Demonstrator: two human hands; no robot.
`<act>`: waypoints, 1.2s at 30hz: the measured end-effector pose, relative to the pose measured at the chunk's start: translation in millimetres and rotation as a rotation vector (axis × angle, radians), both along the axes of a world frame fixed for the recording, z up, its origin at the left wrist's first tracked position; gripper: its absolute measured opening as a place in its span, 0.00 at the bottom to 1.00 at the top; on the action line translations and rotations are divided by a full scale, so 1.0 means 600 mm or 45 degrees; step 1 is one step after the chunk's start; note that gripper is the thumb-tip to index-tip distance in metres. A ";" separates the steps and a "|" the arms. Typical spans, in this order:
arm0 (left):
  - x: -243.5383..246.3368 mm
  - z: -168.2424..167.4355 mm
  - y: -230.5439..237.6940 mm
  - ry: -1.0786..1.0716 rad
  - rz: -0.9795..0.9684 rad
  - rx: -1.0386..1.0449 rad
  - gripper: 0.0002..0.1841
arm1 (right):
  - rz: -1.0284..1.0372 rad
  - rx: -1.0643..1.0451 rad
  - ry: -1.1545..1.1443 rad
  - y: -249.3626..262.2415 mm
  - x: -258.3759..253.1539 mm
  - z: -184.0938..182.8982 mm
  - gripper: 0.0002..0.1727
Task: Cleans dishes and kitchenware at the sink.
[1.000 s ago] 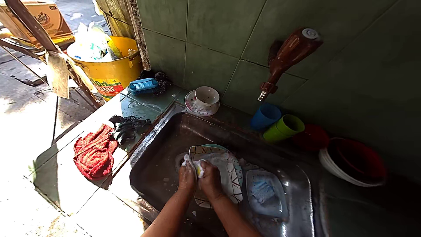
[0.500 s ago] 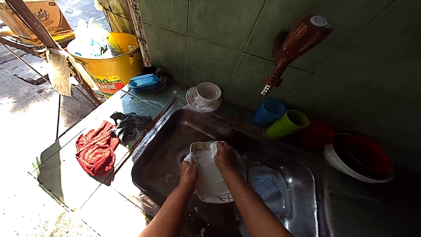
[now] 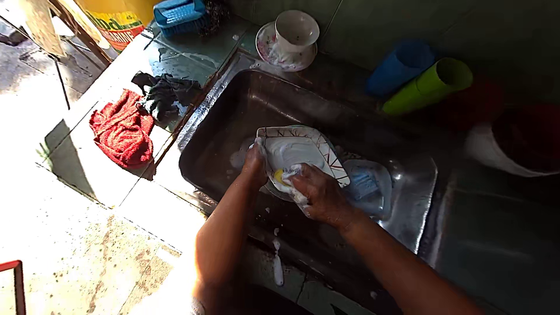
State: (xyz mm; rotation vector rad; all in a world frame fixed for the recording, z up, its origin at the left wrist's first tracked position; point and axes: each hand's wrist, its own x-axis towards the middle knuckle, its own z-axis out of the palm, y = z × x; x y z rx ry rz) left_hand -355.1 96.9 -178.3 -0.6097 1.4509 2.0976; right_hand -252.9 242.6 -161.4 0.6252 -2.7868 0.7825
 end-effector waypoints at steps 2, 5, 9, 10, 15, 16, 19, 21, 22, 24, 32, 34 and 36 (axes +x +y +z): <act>-0.006 0.006 -0.001 -0.047 -0.085 0.180 0.32 | -0.131 -0.176 0.123 0.011 -0.008 0.028 0.11; -0.010 0.004 -0.002 -0.028 -0.242 -0.002 0.42 | -0.366 -0.848 0.094 0.032 -0.015 0.097 0.17; -0.009 0.010 -0.008 0.078 -0.106 0.046 0.34 | -0.843 -1.484 -0.277 0.082 -0.033 0.121 0.25; -0.010 0.011 -0.011 0.141 -0.086 0.028 0.29 | -0.986 -1.425 -0.308 0.100 -0.038 0.105 0.24; -0.003 0.020 -0.011 0.352 -0.290 -0.053 0.13 | -1.310 -0.516 -0.272 0.129 -0.069 0.014 0.26; -0.001 0.019 -0.006 0.382 -0.290 -0.125 0.14 | -1.267 -0.387 -0.286 0.102 -0.072 0.002 0.27; -0.005 0.011 -0.005 0.413 -0.220 -0.371 0.17 | -1.028 -0.171 -0.241 -0.018 -0.057 -0.020 0.24; -0.008 0.003 -0.007 0.387 -0.156 -0.478 0.17 | -0.793 -0.190 0.131 -0.070 -0.031 -0.058 0.18; -0.009 0.002 -0.009 0.370 -0.148 -0.533 0.18 | -0.676 -0.224 0.259 -0.077 -0.020 -0.071 0.15; -0.008 0.003 -0.006 0.368 -0.189 -0.628 0.17 | -0.502 -0.284 0.333 -0.046 -0.008 -0.088 0.12; 0.002 0.010 0.012 0.660 -0.563 -0.719 0.18 | -1.059 -0.155 -0.551 0.071 -0.170 -0.030 0.28; 0.000 0.001 0.008 0.671 -0.446 -0.664 0.18 | -0.895 -0.184 -0.461 0.029 -0.188 -0.020 0.27; 0.004 -0.014 0.007 0.608 -0.253 -0.510 0.19 | -0.616 -0.233 -0.252 -0.021 -0.171 -0.010 0.21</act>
